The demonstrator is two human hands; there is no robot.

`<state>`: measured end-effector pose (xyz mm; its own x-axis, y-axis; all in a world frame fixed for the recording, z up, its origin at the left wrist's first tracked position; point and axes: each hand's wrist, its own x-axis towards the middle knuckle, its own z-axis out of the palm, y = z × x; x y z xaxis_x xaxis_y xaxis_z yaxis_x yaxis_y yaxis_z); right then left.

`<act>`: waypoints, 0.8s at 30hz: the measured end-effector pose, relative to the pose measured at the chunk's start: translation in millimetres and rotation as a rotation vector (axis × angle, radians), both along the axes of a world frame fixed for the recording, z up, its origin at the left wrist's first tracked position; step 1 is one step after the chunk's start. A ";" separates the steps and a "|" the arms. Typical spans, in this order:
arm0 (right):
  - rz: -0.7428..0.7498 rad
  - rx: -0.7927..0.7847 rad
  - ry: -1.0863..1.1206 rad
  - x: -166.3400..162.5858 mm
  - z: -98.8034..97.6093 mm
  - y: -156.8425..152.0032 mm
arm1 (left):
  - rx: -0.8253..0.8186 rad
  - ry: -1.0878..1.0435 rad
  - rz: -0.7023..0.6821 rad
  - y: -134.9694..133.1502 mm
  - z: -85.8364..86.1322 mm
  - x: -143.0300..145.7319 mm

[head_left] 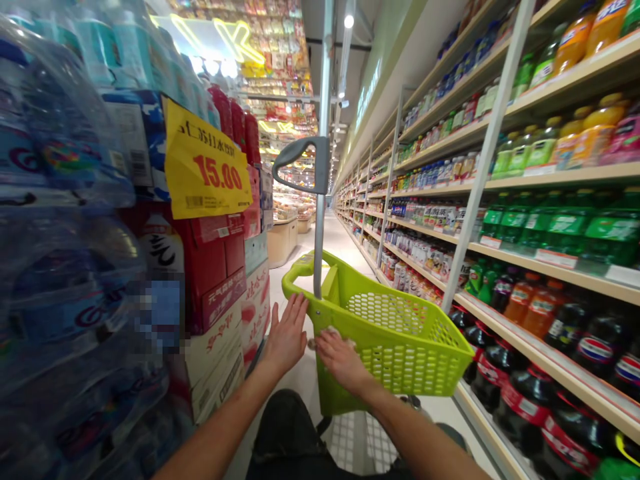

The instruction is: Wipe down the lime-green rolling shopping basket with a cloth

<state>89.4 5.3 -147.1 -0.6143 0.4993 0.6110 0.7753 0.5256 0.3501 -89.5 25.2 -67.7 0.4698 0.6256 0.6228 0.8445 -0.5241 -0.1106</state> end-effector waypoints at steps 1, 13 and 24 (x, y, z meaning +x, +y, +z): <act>0.001 -0.017 -0.019 1.9 -14.6 -2.6 | -0.006 0.008 0.001 -0.7 -0.2 0.1; -0.040 -0.012 0.000 -6.7 28.1 4.9 | 0.054 -0.011 -0.019 -0.9 4.7 12.0; -0.055 0.118 0.158 16.7 42.3 -12.4 | 0.073 -0.016 -0.075 -0.7 0.5 20.5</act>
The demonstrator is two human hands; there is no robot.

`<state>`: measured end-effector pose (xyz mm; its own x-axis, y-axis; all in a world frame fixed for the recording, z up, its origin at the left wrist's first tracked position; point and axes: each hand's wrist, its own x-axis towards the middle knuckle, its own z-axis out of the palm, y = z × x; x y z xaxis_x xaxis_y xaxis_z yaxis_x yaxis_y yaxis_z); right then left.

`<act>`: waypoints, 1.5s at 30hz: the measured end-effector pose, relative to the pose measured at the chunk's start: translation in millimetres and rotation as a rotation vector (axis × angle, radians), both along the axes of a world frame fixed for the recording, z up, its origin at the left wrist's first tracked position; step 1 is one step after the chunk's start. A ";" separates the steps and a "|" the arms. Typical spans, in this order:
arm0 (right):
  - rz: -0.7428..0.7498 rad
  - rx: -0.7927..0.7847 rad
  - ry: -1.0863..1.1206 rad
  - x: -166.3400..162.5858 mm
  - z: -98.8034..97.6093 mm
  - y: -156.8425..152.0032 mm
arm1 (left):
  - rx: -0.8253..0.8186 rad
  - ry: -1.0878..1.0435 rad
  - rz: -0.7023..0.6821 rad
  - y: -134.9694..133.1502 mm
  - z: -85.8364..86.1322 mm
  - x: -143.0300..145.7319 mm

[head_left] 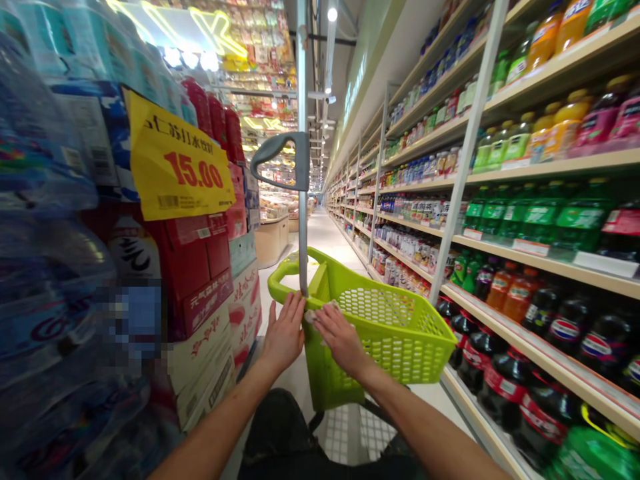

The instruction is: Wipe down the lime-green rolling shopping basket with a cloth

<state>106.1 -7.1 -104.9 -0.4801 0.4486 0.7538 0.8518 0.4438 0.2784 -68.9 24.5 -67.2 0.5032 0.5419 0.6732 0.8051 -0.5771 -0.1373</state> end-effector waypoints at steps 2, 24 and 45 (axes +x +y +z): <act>-0.023 0.022 0.024 7.0 -0.7 2.9 | -0.001 0.014 -0.011 -1.7 1.0 5.1; -0.118 0.033 0.219 95.4 -81.6 -40.6 | -0.160 0.270 -0.197 -16.2 -20.6 87.8; -0.146 -0.009 0.435 102.8 -18.9 -28.5 | -0.242 0.315 -0.101 -18.2 -6.8 118.0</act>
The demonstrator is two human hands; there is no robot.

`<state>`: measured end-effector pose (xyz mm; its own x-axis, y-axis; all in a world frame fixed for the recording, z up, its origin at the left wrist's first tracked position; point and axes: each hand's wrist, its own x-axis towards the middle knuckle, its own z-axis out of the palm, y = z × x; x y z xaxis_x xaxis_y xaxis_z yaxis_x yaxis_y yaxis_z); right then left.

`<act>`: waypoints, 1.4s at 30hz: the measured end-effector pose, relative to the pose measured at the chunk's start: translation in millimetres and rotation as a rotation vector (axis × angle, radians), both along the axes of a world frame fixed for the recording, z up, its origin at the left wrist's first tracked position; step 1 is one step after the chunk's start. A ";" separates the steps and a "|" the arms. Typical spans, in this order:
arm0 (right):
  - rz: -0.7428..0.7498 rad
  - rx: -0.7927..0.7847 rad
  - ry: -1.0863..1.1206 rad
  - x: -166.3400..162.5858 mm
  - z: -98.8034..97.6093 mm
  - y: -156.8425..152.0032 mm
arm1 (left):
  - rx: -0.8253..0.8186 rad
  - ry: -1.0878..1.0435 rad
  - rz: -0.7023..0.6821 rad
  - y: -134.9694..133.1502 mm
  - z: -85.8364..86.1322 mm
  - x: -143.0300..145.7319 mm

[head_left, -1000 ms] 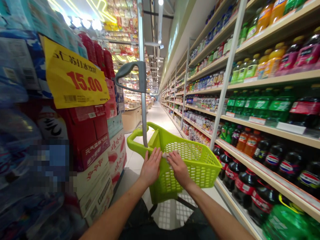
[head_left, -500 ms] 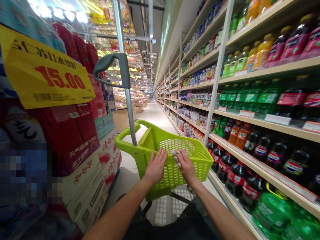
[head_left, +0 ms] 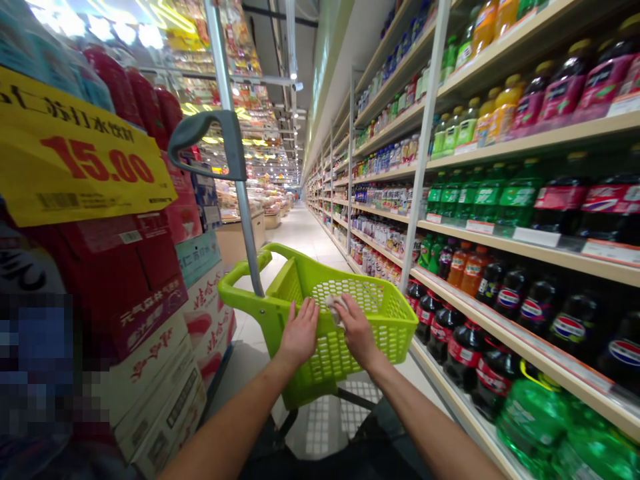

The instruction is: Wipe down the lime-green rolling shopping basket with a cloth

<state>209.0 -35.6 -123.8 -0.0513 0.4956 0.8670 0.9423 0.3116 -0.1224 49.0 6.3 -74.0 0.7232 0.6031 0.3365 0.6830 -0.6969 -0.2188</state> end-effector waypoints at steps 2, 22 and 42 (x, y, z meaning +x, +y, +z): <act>-0.009 -0.070 -0.006 -7.7 3.6 14.2 | -0.016 0.012 0.008 0.5 3.7 -1.5; -0.134 -0.145 0.022 39.5 -26.6 9.9 | -0.038 -0.012 0.018 0.4 0.4 -15.8; -0.412 -0.285 -0.110 134.7 -51.6 -46.1 | -0.053 -0.030 0.049 -4.4 -0.6 -19.9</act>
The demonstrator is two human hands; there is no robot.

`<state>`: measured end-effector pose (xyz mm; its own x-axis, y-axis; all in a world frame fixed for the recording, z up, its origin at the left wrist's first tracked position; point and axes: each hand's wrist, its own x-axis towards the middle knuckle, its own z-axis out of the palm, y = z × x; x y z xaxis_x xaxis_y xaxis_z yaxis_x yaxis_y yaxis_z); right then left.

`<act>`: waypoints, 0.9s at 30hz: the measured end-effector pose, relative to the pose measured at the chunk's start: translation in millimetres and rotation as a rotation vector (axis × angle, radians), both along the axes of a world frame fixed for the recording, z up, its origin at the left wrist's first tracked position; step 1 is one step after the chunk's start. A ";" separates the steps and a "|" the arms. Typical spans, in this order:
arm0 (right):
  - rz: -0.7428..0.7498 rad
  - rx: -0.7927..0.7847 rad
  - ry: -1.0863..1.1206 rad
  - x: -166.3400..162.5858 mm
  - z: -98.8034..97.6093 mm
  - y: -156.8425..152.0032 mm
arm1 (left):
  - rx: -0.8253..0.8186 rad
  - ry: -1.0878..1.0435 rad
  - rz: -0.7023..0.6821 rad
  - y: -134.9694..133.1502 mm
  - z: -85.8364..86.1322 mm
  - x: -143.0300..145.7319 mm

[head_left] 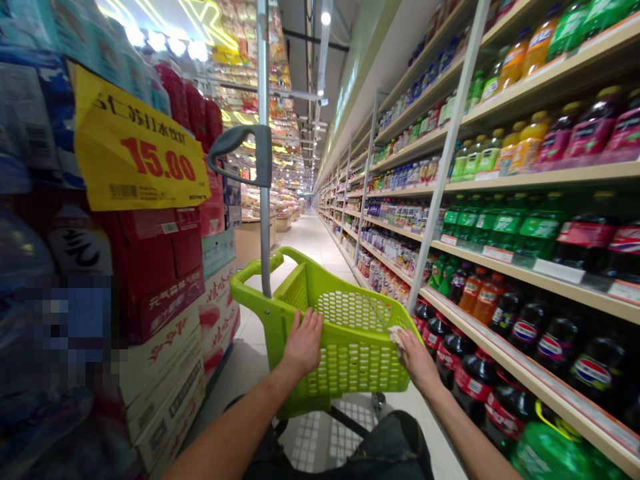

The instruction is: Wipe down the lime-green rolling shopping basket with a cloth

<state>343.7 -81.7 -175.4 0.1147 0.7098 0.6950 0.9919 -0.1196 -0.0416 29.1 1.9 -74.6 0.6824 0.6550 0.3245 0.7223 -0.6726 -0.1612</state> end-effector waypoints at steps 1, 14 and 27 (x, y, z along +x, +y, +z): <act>0.011 0.004 0.002 1.1 0.3 0.3 | 0.000 -0.005 0.000 -0.6 0.0 0.6; -0.043 -0.070 -0.116 -10.3 13.1 -19.1 | 0.014 -0.029 -0.037 0.8 -5.3 1.8; 0.102 0.232 0.070 -42.5 2.0 23.1 | -0.068 -0.016 -0.003 -7.4 3.1 7.1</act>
<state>301.3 -58.6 -173.5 0.1042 0.5427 0.8334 0.9922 0.0014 -0.1250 36.2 -5.5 -71.5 0.6794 0.6738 0.2905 0.7223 -0.6838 -0.1033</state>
